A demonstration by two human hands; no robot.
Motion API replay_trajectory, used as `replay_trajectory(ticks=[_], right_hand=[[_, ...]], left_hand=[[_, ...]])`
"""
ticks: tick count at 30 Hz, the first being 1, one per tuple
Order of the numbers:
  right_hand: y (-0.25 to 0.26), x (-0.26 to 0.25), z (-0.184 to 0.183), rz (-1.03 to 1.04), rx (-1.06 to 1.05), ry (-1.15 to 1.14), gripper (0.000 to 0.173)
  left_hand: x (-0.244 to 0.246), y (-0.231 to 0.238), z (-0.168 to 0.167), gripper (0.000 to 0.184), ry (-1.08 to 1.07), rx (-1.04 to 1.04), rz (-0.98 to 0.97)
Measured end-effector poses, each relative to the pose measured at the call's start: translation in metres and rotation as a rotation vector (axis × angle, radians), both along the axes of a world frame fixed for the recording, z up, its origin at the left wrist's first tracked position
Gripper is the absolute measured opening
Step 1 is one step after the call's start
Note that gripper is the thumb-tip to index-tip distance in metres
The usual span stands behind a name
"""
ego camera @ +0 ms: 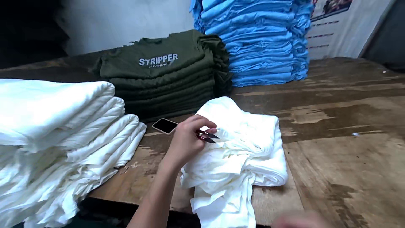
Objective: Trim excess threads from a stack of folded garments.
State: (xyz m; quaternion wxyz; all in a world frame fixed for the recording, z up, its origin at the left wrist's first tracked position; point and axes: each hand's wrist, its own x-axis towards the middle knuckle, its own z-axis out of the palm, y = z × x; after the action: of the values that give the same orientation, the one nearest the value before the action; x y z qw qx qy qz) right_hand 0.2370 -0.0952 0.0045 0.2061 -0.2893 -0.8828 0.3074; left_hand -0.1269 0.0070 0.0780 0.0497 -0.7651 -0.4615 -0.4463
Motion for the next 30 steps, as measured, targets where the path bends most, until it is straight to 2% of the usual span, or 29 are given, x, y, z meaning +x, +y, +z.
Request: replay_trajectory(ticks=[1,3,4,5,7,8,10,12,14,15,17,19,20,23,25,27,30], right_hand=[[0.018,0.003,0.013,-0.185,0.107,0.168,0.023],[0.073,0.009,0.028,-0.57,0.234,0.297,0.026],[0.101,0.01,0.037,-0.722,0.144,0.308,0.028],[0.127,0.009,0.047,-0.823,-0.042,0.306,0.034],[0.175,-0.002,0.054,-0.928,-0.4,0.315,0.056],[0.196,-0.01,0.049,-0.938,-0.5,0.308,0.066],[0.228,-0.038,0.04,-0.891,-0.589,0.352,0.073],[0.249,-0.071,0.044,-0.899,-0.579,0.43,0.072],[0.246,-0.092,0.063,-0.943,-0.455,0.415,0.067],[0.236,-0.1,0.083,-0.909,-0.319,0.378,0.06],[0.194,-0.11,0.131,-0.676,0.177,0.265,0.042],[0.153,-0.107,0.174,-0.376,0.733,0.307,0.03],[0.141,-0.099,0.197,-0.306,0.833,0.346,0.028],[0.14,-0.072,0.251,-0.414,0.787,0.254,0.033],[0.145,-0.067,0.281,-0.495,0.744,0.156,0.034],[0.136,-0.071,0.301,-0.517,0.725,0.064,0.033],[0.117,-0.086,0.315,-0.472,0.774,-0.085,0.032]], left_hand=[[0.002,0.007,0.001,0.008,0.001,-0.017,-0.033],[0.004,0.018,-0.002,0.008,-0.031,-0.043,-0.043],[0.004,0.021,-0.004,0.008,-0.061,-0.06,-0.033],[0.005,0.023,-0.009,0.008,-0.105,-0.079,-0.023],[0.009,0.022,-0.022,0.011,-0.2,-0.119,0.009],[0.013,0.02,-0.033,0.013,-0.253,-0.143,0.032],[0.023,0.016,-0.054,0.015,-0.377,-0.198,0.076],[0.036,0.014,-0.073,0.017,-0.445,-0.159,0.095],[0.045,0.008,-0.089,0.019,-0.473,-0.033,0.097],[0.047,0.004,-0.091,0.02,-0.517,0.009,0.076],[0.041,-0.012,-0.092,0.02,-0.641,0.073,0.027],[0.026,-0.033,-0.092,0.021,-0.731,0.174,0.038],[0.019,-0.043,-0.095,0.021,-0.788,0.217,0.057],[0.002,-0.067,-0.112,0.014,-1.118,0.301,0.134],[-0.021,-0.072,-0.104,0.013,-1.328,0.344,0.237],[-0.056,-0.066,-0.102,0.023,-1.516,0.37,0.383],[-0.084,-0.07,-0.096,0.027,-1.576,0.342,0.462]])
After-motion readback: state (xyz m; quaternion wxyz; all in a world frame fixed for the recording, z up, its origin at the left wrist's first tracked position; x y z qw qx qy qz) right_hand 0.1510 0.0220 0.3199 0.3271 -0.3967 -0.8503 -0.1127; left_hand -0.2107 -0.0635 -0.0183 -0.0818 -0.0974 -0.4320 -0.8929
